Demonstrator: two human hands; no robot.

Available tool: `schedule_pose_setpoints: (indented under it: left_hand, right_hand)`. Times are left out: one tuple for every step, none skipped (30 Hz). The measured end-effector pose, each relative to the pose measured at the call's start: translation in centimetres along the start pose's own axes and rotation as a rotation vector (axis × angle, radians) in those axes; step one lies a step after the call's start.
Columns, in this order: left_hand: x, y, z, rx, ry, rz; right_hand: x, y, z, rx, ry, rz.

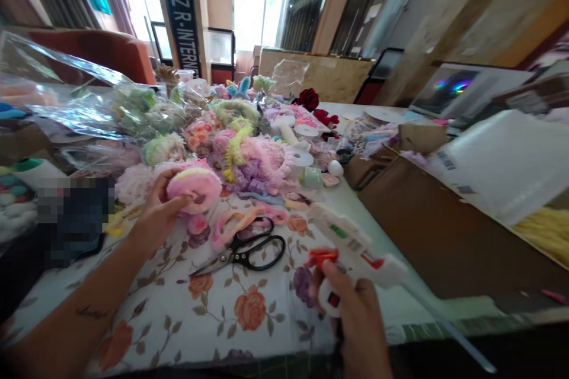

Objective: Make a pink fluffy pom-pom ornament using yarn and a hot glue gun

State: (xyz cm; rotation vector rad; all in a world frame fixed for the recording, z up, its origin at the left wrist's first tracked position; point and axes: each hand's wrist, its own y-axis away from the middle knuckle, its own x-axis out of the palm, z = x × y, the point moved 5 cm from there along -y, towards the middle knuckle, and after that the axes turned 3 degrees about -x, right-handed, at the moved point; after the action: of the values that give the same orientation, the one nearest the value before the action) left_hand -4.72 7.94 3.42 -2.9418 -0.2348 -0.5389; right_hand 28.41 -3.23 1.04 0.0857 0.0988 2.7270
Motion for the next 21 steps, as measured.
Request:
schedule_pose_setpoints:
  left_hand:
    - [0.1,0.0,0.0,-0.006,0.016,0.007]
    - [0.2,0.1,0.0,-0.014,0.024,0.014]
    - [0.2,0.2,0.1,-0.030,0.024,0.014]
    - [0.3,0.3,0.0,-0.037,0.021,0.011]
    - [0.4,0.4,0.0,-0.040,0.021,0.007]
    - [0.4,0.5,-0.1,-0.045,0.024,0.006]
    - [0.5,0.5,0.0,-0.057,0.027,0.016]
    - [0.5,0.5,-0.1,-0.056,0.033,0.020]
    - [0.5,0.5,0.0,-0.056,0.037,0.020]
    - [0.5,0.4,0.0,-0.060,0.039,0.019]
    - [0.4,0.4,0.1,-0.066,0.037,0.020]
    - [0.3,0.3,0.3,-0.075,0.030,0.023]
    - [0.2,0.2,0.3,-0.081,0.021,0.025]
    - [0.1,0.2,0.4,-0.088,0.010,0.034]
    - [0.0,0.2,0.5,-0.090,0.002,0.044]
    - [0.0,0.2,0.5,-0.092,-0.002,0.052]
    - [0.0,0.2,0.5,-0.094,0.001,0.059]
    - [0.0,0.3,0.5,-0.100,0.008,0.069]
    - [0.1,0.4,0.6,-0.110,0.020,0.080]
    - [0.2,0.4,0.6,-0.118,0.035,0.086]
    - [0.3,0.5,0.7,-0.122,0.050,0.089]
  right_hand:
    - [-2.1,-1.2,0.4,-0.015,0.055,-0.051]
    - [-4.0,-2.5,0.9,-0.051,0.122,-0.088]
    - [-5.9,-3.8,1.5,-0.101,0.219,-0.124]
    - [-7.6,-5.2,1.9,-0.130,0.320,-0.176]
    - [-9.1,-6.5,2.1,-0.144,0.395,-0.221]
    - [-10.2,-7.8,2.2,-0.133,0.474,-0.242]
    - [-11.0,-9.0,2.1,-0.119,0.554,-0.239]
    - [-11.3,-10.0,2.0,-0.138,0.616,-0.219]
    - [-11.6,-10.9,1.9,-0.153,0.643,-0.214]
    - [-11.6,-11.6,1.8,-0.168,0.664,-0.207]
    - [-11.5,-12.1,1.6,-0.183,0.679,-0.202]
    - [-11.3,-12.5,1.4,-0.190,0.693,-0.201]
    - [-11.1,-12.8,1.3,-0.193,0.715,-0.196]
    - [-10.9,-13.0,1.2,-0.197,0.738,-0.188]
    - [-10.7,-13.0,1.2,-0.201,0.762,-0.179]
    - [-10.5,-13.0,1.3,-0.207,0.784,-0.169]
    - [-10.4,-12.8,1.5,-0.213,0.804,-0.158]
    - [-10.4,-12.5,1.7,-0.218,0.817,-0.147]
    - [-10.5,-12.0,1.9,-0.222,0.841,-0.141]
    - [-10.7,-11.4,2.2,-0.223,0.893,-0.141]
    - [-10.8,-10.7,2.4,-0.218,0.969,-0.146]
